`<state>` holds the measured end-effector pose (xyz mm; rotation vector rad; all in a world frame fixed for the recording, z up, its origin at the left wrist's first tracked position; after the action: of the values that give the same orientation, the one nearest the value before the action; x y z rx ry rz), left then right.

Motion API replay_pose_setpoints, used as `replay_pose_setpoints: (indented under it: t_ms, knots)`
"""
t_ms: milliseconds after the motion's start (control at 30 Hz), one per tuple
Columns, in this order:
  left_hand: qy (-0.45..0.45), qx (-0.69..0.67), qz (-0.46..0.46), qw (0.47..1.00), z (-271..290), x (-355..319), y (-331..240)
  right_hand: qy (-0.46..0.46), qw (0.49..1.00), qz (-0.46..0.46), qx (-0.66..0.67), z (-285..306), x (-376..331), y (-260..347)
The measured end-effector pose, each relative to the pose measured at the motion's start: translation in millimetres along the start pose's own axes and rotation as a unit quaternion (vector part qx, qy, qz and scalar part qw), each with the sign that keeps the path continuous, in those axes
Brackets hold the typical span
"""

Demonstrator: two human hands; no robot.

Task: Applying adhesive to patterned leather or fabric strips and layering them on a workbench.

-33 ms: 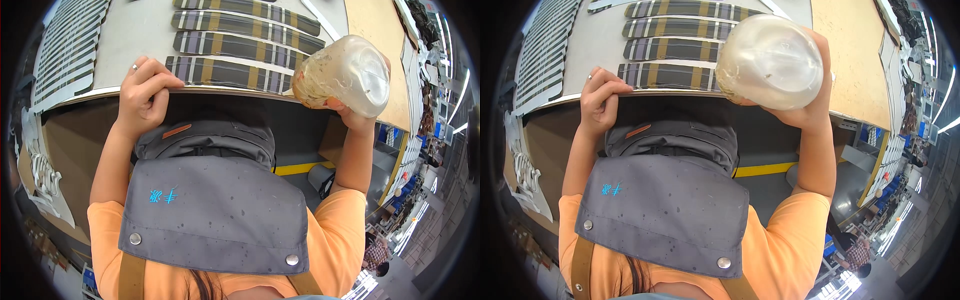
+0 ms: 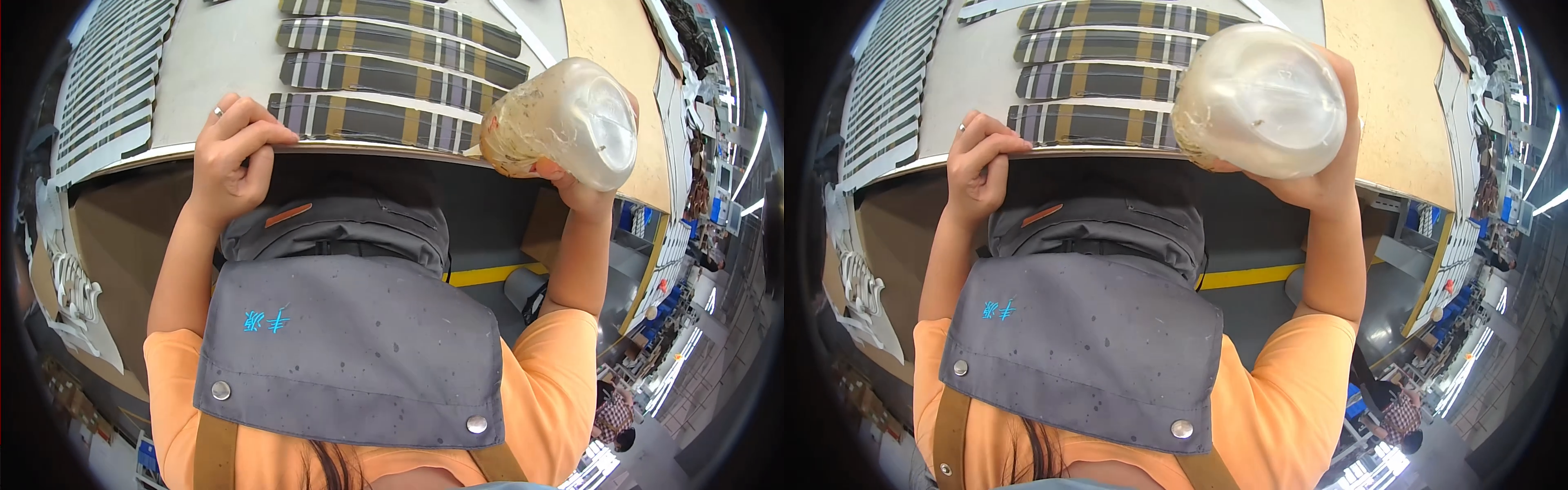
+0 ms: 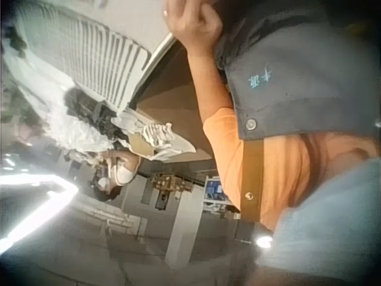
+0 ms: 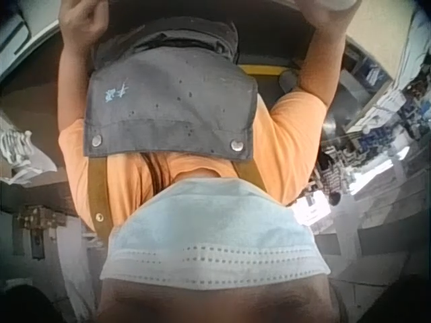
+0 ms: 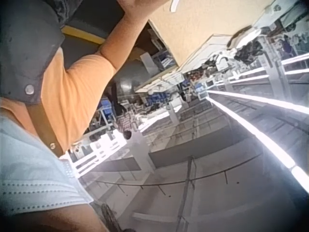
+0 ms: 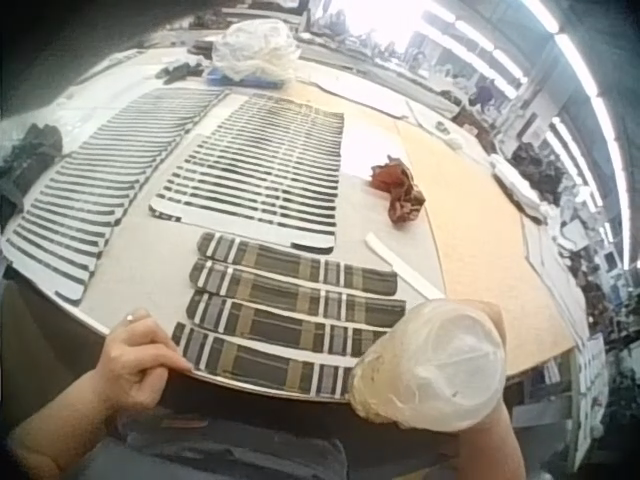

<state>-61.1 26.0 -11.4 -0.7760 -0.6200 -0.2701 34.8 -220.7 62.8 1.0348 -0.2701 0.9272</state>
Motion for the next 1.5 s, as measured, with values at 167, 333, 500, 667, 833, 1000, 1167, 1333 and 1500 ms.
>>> replay_pose_setpoints:
  t_ms: [167,333,500,667,833,1000,1167,1333,1500]
  knots:
    - [0.003,0.007,0.014,1.000,-1,3,-1,-0.027,0.998,-0.054,0.005,15,-10,-12]
    - [0.010,0.002,0.012,1.000,-1,6,0,-0.188,0.943,-0.246,0.125,57,-45,-57]
    - [0.023,-0.045,0.088,0.995,4,11,7,-0.291,0.715,-0.196,0.604,138,-6,-57]
    - [-0.044,-0.096,0.123,0.987,33,13,21,-0.367,0.846,-0.161,0.352,278,-42,-66]
    - [-0.070,-0.140,0.144,0.977,51,28,43,-0.066,0.779,-0.419,-0.461,249,-97,-143]
    - [-0.019,-0.155,0.091,0.984,25,63,26,-0.002,0.674,-0.238,-0.700,188,-74,-125]
    - [0.081,-0.133,-0.014,0.988,-18,105,-21,-0.036,0.900,-0.177,-0.398,70,-16,-122]
    - [0.158,-0.121,-0.078,0.977,-61,120,-52,0.021,0.885,-0.168,-0.434,12,6,-147]
    - [0.194,-0.089,-0.122,0.969,-103,139,-65,0.045,0.885,-0.179,-0.427,8,17,-155]
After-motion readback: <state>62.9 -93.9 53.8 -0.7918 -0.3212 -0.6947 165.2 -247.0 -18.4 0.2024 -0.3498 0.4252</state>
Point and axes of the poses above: each hand's wrist, its own x-axis towards the middle knuckle, its own z-axis out of the back of the hand, y = z × x, the point moved 10 cm from there along x, towards the middle knuckle, and after that the axes turned 9 degrees about -y, right-handed, at the moved point
